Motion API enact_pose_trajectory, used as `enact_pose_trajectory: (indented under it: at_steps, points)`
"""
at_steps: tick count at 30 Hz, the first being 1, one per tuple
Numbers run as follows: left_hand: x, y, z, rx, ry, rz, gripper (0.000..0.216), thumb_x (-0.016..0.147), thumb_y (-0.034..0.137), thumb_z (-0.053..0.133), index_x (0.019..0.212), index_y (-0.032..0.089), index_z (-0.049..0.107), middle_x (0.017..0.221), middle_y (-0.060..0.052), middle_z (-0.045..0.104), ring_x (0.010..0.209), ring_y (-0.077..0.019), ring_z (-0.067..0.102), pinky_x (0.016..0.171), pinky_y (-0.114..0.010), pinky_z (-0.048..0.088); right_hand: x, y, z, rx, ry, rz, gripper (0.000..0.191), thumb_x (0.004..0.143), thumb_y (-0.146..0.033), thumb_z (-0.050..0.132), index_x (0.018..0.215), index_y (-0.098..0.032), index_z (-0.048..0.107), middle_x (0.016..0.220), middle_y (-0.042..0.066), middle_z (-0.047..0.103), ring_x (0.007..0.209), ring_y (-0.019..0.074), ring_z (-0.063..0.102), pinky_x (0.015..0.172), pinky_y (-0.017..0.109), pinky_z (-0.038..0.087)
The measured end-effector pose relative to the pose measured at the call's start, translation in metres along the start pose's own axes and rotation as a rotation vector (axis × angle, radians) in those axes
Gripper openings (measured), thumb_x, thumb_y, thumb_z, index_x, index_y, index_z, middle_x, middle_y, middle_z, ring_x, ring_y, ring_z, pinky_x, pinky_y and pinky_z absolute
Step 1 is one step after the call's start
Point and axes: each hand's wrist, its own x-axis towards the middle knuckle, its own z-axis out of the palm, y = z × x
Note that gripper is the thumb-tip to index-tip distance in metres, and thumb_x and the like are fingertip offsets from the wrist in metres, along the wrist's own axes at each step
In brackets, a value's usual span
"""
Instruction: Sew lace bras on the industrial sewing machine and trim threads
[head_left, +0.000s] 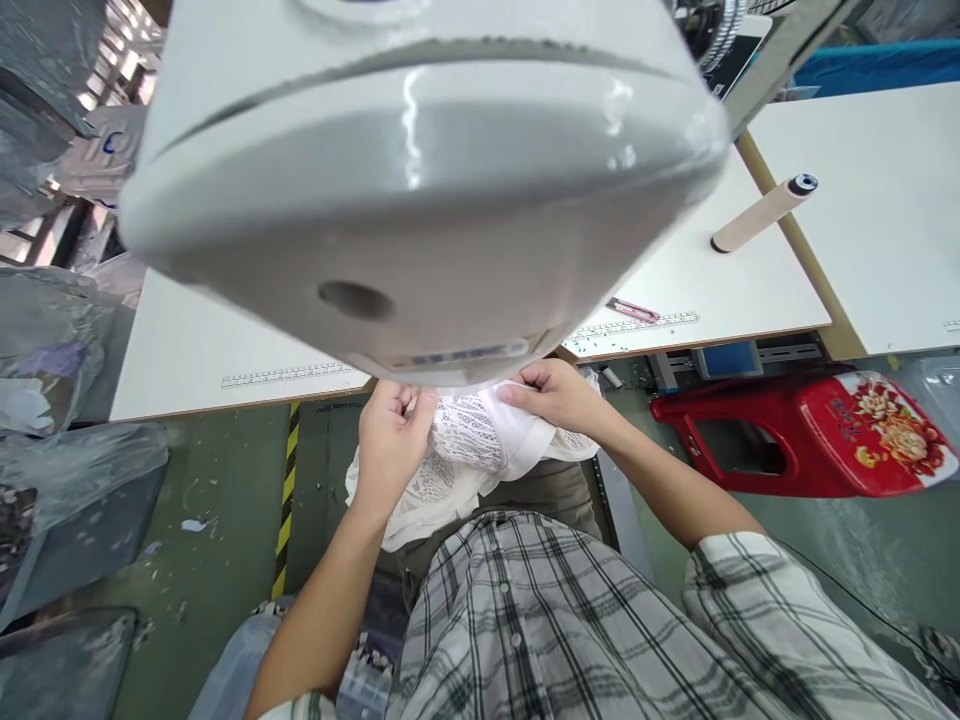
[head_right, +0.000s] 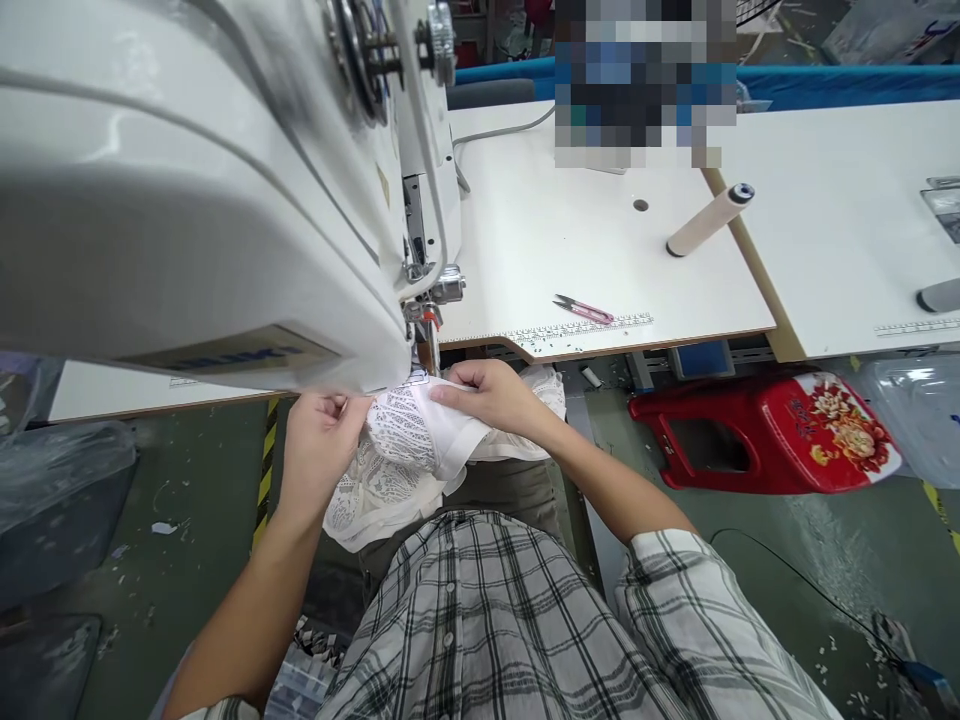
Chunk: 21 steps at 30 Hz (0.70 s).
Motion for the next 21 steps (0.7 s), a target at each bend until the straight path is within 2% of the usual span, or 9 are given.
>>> enact_pose_trajectory:
  at_steps: [2,4,6,8,11,13,15,18,21]
  points:
    - [-0.009,-0.019,0.005,-0.08,0.093,0.047,0.016,0.088,0.035,0.061,0.088,0.02,0.056,0.081,0.0,0.061,0.077,-0.0149,0.06,0.071,-0.025,0.048,-0.003,0.007,-0.001,0.017,0.009,-0.005,0.057,0.08,-0.068,0.064,0.059,-0.019,0.045,0.059,-0.004,0.038,0.057,0.0092,0.035,0.054,0.025,0.025]
    - [-0.024,-0.043,0.015,-0.123,0.174,0.094,0.029,0.092,0.04,0.059,0.112,0.019,0.056,0.108,-0.009,0.066,0.1,-0.0191,0.065,0.088,-0.03,0.052,-0.007,0.013,-0.002,0.034,0.023,-0.006,0.057,0.081,-0.068,0.064,0.058,-0.019,0.045,0.058,-0.004,0.039,0.056,0.0093,0.036,0.053,0.025,0.025]
    - [-0.045,-0.068,0.028,-0.108,0.168,0.159,0.048,0.095,0.048,0.056,0.132,0.018,0.049,0.128,-0.016,0.061,0.119,-0.0244,0.061,0.1,-0.037,0.05,-0.011,0.019,-0.002,0.045,0.043,0.002,0.058,0.081,-0.068,0.064,0.057,-0.019,0.045,0.058,-0.004,0.04,0.056,0.0094,0.036,0.053,0.025,0.026]
    - [-0.069,-0.091,0.044,-0.034,0.097,0.263,0.071,0.093,0.06,0.054,0.146,0.016,0.038,0.141,-0.021,0.053,0.133,-0.0314,0.054,0.108,-0.046,0.046,-0.015,0.025,-0.002,0.063,0.054,0.022,0.058,0.081,-0.069,0.062,0.057,-0.019,0.045,0.057,-0.004,0.038,0.054,0.0091,0.034,0.052,0.026,0.025]
    - [-0.098,-0.116,0.073,0.142,0.071,0.342,0.097,0.085,0.073,0.058,0.154,0.013,0.028,0.152,-0.028,0.039,0.146,-0.0416,0.038,0.114,-0.059,0.038,-0.021,0.031,-0.001,0.093,0.052,0.037,0.058,0.082,-0.071,0.06,0.058,-0.02,0.044,0.057,-0.004,0.037,0.053,0.0089,0.032,0.051,0.026,0.025]
    - [-0.107,-0.124,0.095,0.234,0.072,0.329,0.103,0.081,0.074,0.062,0.154,0.009,0.028,0.152,-0.031,0.038,0.147,-0.0454,0.033,0.114,-0.066,0.035,-0.024,0.035,0.001,0.096,0.058,0.03,0.061,0.081,-0.074,0.058,0.057,-0.02,0.044,0.057,-0.004,0.036,0.054,0.0091,0.032,0.052,0.026,0.025]
    - [-0.109,-0.128,0.115,0.286,0.081,0.316,0.1,0.08,0.071,0.065,0.149,0.005,0.035,0.148,-0.033,0.042,0.147,-0.0476,0.032,0.114,-0.07,0.033,-0.027,0.038,0.002,0.096,0.061,0.031,0.064,0.08,-0.077,0.057,0.057,-0.02,0.042,0.058,-0.004,0.035,0.055,0.0092,0.032,0.052,0.026,0.025]
    - [-0.101,-0.132,0.139,0.274,0.073,0.297,0.074,0.086,0.055,0.065,0.137,0.003,0.05,0.142,-0.033,0.05,0.147,-0.0472,0.032,0.115,-0.071,0.029,-0.032,0.042,0.003,0.101,0.054,0.057,0.066,0.078,-0.082,0.055,0.058,-0.021,0.039,0.059,-0.005,0.033,0.056,0.0094,0.032,0.053,0.026,0.025]
    - [-0.094,-0.141,0.144,0.21,0.032,0.266,0.047,0.09,0.036,0.061,0.127,0.006,0.058,0.136,-0.029,0.057,0.142,-0.0425,0.042,0.116,-0.067,0.032,-0.036,0.044,0.001,0.114,0.062,0.077,0.067,0.076,-0.084,0.055,0.06,-0.021,0.041,0.06,-0.004,0.036,0.057,0.0099,0.034,0.053,0.026,0.026]
